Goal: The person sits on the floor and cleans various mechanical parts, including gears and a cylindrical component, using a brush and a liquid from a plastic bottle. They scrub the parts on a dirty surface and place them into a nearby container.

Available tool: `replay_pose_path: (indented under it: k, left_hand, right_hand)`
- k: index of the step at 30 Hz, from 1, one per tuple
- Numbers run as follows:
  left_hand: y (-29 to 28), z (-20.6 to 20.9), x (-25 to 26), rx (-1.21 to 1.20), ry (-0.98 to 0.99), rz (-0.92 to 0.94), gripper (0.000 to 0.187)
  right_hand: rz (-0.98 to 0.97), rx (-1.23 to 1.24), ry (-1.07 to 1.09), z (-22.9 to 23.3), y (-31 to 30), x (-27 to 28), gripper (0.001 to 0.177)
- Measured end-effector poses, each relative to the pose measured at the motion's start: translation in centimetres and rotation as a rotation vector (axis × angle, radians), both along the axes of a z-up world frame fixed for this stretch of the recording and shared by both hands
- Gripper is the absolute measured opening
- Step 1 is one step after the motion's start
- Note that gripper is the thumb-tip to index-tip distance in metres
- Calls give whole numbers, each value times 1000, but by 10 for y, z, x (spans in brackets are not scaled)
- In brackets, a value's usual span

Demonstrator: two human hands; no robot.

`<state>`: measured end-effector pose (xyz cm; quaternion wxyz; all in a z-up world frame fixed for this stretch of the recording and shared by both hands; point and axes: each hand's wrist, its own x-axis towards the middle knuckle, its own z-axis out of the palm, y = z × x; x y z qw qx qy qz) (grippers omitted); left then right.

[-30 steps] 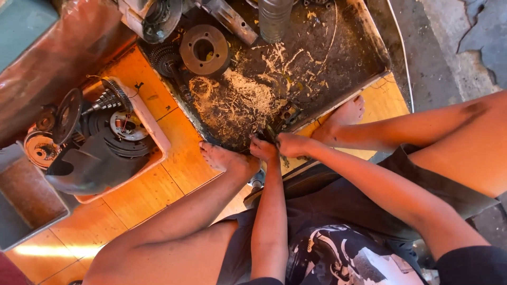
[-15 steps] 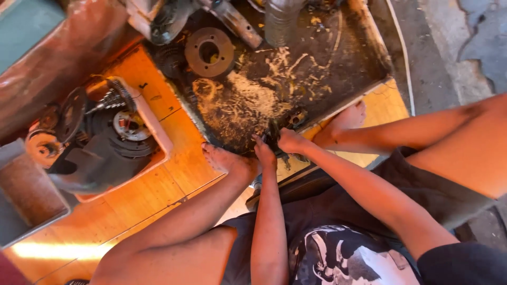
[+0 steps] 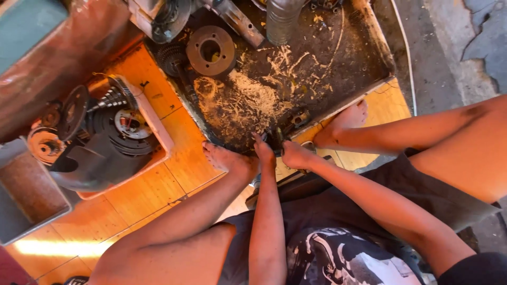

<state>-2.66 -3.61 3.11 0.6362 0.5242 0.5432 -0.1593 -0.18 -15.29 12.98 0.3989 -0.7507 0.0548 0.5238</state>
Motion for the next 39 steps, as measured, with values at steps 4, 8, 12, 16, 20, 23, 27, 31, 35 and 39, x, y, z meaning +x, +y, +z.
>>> replay_pose_path:
  k: [4, 8, 12, 16, 20, 23, 27, 31, 35, 39]
  left_hand:
    - [-1, -11, -5, -13, -2, 7, 89]
    - [6, -15, -6, -26, 4, 37, 89]
    - [-5, 27, 15, -53, -22, 28, 85]
    - [59, 105, 48, 422, 145, -100, 85]
    - [51, 139, 71, 192, 48, -41, 83]
    - [21, 87, 38, 228, 56, -122, 76]
    - [-5, -44, -14, 173, 16, -391, 74]
    - [1, -14, -2, 100, -16, -252, 70]
    - [7, -9, 6, -88, -17, -17, 85]
    - [14, -31, 10, -125, -24, -108, 90]
  right_hand:
    - [-36, -63, -38, -31, 4, 20, 31]
    - [-5, -25, 0, -87, 0, -12, 29]
    - [-57, 64, 7, -72, 9, -3, 31]
    - [-52, 35, -52, -152, 12, 7, 33]
    - [52, -16, 59, -11, -10, 29, 40]
    - [258, -72, 68, 5, -11, 57, 40]
    - [500, -127, -8, -65, -5, 81, 43]
    - [735, -111, -18, -34, -25, 75, 51]
    - [827, -136, -6, 48, -48, 77, 43]
    - [834, -258, -169, 7, -75, 47, 38]
